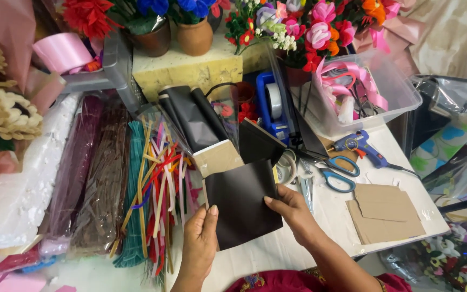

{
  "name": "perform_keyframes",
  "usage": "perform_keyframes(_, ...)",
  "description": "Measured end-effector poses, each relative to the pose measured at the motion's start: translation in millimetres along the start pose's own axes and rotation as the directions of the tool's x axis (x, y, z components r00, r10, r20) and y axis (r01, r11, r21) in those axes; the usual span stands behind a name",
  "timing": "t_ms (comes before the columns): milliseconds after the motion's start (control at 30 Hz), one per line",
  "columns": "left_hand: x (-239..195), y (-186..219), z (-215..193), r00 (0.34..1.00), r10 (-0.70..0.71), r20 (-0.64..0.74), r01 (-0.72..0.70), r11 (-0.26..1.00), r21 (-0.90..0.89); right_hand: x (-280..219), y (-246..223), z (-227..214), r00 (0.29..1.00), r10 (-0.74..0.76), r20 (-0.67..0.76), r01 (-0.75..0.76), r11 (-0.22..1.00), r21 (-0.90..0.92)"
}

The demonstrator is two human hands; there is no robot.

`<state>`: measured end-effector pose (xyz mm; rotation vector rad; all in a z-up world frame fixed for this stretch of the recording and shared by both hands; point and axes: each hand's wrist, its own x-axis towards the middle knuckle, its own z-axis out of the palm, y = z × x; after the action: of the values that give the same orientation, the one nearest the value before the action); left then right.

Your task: Preparing plastic sleeves by cutting plastic film and inserting cardboard supports for flower bouquets.

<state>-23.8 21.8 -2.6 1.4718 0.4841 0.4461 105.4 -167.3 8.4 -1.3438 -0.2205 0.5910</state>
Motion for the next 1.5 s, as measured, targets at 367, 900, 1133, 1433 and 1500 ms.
perform_keyframes(367,0.7,8.6,3.3,0.994,-0.09,0.054,0.101,0.961,-0.257,5.2,2.4,-1.6,1.0,-0.007,0.004,0.007,1.0,0.01)
perform_keyframes(900,22.3,-16.0,-13.9,0.991,-0.055,-0.119,0.066,0.994,0.086,30.7,-25.3,28.4,0.996,-0.038,-0.08,-0.031,0.699,-0.715)
perform_keyframes(1133,35.5,-43.7,-19.7,0.955,0.209,-0.209,-0.098,0.891,0.444,57.4,6.0,43.8,0.932,-0.354,0.08,0.218,0.369,-0.903)
perform_keyframes(1433,26.0,-41.9,-25.3,0.962,0.175,-0.209,-0.06,0.883,0.466,14.2,10.1,50.3,0.694,-0.452,0.561,0.641,0.032,-0.767)
perform_keyframes(1500,25.6,-39.3,-25.9,0.973,0.105,-0.206,-0.001,0.893,0.449,19.7,25.6,43.7,0.699,-0.368,0.614,0.619,-0.118,-0.776)
